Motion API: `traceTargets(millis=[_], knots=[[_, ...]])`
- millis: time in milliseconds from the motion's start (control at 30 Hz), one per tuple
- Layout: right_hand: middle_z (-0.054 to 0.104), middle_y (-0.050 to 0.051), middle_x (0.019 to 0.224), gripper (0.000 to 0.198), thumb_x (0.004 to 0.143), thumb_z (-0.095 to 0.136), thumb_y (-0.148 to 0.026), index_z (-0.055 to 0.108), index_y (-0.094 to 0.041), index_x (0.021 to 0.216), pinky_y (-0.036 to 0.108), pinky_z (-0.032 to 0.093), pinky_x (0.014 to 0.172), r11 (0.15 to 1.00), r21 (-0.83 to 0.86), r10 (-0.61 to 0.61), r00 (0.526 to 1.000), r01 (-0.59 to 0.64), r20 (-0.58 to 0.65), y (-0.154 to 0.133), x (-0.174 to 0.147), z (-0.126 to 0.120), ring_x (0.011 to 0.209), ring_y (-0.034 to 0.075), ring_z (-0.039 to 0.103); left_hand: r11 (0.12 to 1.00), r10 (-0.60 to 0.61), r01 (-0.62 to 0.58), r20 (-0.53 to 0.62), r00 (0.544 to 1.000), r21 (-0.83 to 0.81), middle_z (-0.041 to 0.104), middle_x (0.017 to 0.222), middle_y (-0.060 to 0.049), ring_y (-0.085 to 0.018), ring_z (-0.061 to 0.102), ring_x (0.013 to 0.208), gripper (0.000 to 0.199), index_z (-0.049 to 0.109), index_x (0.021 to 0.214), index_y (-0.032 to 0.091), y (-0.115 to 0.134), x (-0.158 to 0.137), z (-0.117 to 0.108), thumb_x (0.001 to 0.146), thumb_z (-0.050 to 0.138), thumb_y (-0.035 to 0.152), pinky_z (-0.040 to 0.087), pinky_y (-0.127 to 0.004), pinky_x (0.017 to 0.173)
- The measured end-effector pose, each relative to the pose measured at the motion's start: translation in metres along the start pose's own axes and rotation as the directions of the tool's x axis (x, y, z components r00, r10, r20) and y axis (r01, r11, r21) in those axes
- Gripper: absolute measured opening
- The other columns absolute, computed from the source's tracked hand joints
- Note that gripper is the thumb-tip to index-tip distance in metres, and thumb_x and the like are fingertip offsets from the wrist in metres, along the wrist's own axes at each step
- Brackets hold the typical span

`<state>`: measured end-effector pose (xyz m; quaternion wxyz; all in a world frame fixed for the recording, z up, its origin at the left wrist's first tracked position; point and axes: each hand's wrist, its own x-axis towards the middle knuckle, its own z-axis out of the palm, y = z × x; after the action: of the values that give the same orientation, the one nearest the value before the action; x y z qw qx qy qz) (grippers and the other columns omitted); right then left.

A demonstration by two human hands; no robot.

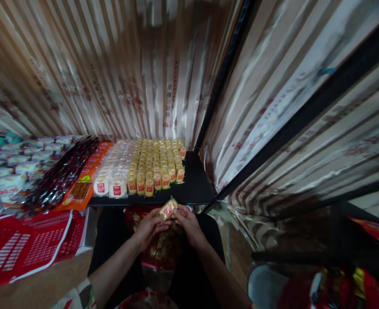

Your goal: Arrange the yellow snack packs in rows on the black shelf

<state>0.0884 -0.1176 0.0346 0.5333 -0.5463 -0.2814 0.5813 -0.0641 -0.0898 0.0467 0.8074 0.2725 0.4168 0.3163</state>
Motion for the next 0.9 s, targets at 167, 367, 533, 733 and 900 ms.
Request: traceTargets(millis=[167,367,533,733,900], knots=[[0.069,0.003,0.079,0.035,0.062,0.074,-0.045,0.059,-0.018,0.080,0.025,0.048,0.066,0.989,0.107,-0.101,0.994,0.105,-0.045,-0.016,-0.005,-0.002,0.072,0.016,0.064,0.996,0.045,-0.045,-0.007,0.999,0.074,0.066,0.098,-0.011,-0.015,0.066,0.078,0.031,0.052,0.108,0.013,-0.002,0.016,0.027,0.079,0.060,0.020,0.052,-0.026,0.073],[0.069,0.004,0.089,0.047,0.063,0.071,-0.044,0.059,-0.019,0.101,0.029,0.050,0.070,0.963,0.041,-0.256,0.950,0.267,-0.177,-0.036,0.023,-0.024,0.076,0.018,0.065,0.795,0.225,-0.159,-0.042,0.973,0.586,0.063,0.100,-0.010,-0.013,0.061,0.075,0.032,0.056,0.108,0.013,0.019,0.041,0.059,0.077,0.059,0.018,0.049,-0.026,0.069],[0.069,0.008,0.099,0.052,0.067,0.065,-0.043,0.058,-0.017,0.111,0.033,0.051,0.078,0.906,-0.132,-0.423,0.870,0.402,-0.255,-0.057,0.064,-0.041,0.086,0.020,0.063,0.469,0.458,-0.334,0.098,0.884,0.818,0.060,0.113,-0.009,-0.014,0.060,0.090,0.038,0.054,0.115,0.014,0.045,0.070,0.091,0.077,0.050,0.009,0.046,-0.030,0.090],[0.067,0.011,0.103,0.055,0.069,0.059,-0.041,0.055,-0.014,0.118,0.038,0.049,0.085,0.840,-0.278,-0.540,0.771,0.466,-0.338,-0.079,0.126,-0.065,0.088,0.021,0.064,0.031,0.485,-0.423,0.356,0.799,0.906,0.058,0.119,-0.011,-0.018,0.054,0.110,0.039,0.056,0.115,0.012,0.072,0.096,0.130,0.078,0.043,0.009,0.040,-0.030,0.101],[0.067,0.011,0.106,0.053,0.071,0.056,-0.043,0.058,-0.014,0.115,0.040,0.047,0.089,0.795,-0.405,-0.590,0.728,0.452,-0.348,-0.089,0.180,-0.080,0.093,0.023,0.063,-0.292,0.342,-0.437,0.519,0.783,0.851,0.049,0.132,-0.015,-0.024,0.036,0.130,0.045,0.054,0.121,0.006,0.094,0.118,0.149,0.078,0.042,0.012,0.025,-0.034,0.112]])
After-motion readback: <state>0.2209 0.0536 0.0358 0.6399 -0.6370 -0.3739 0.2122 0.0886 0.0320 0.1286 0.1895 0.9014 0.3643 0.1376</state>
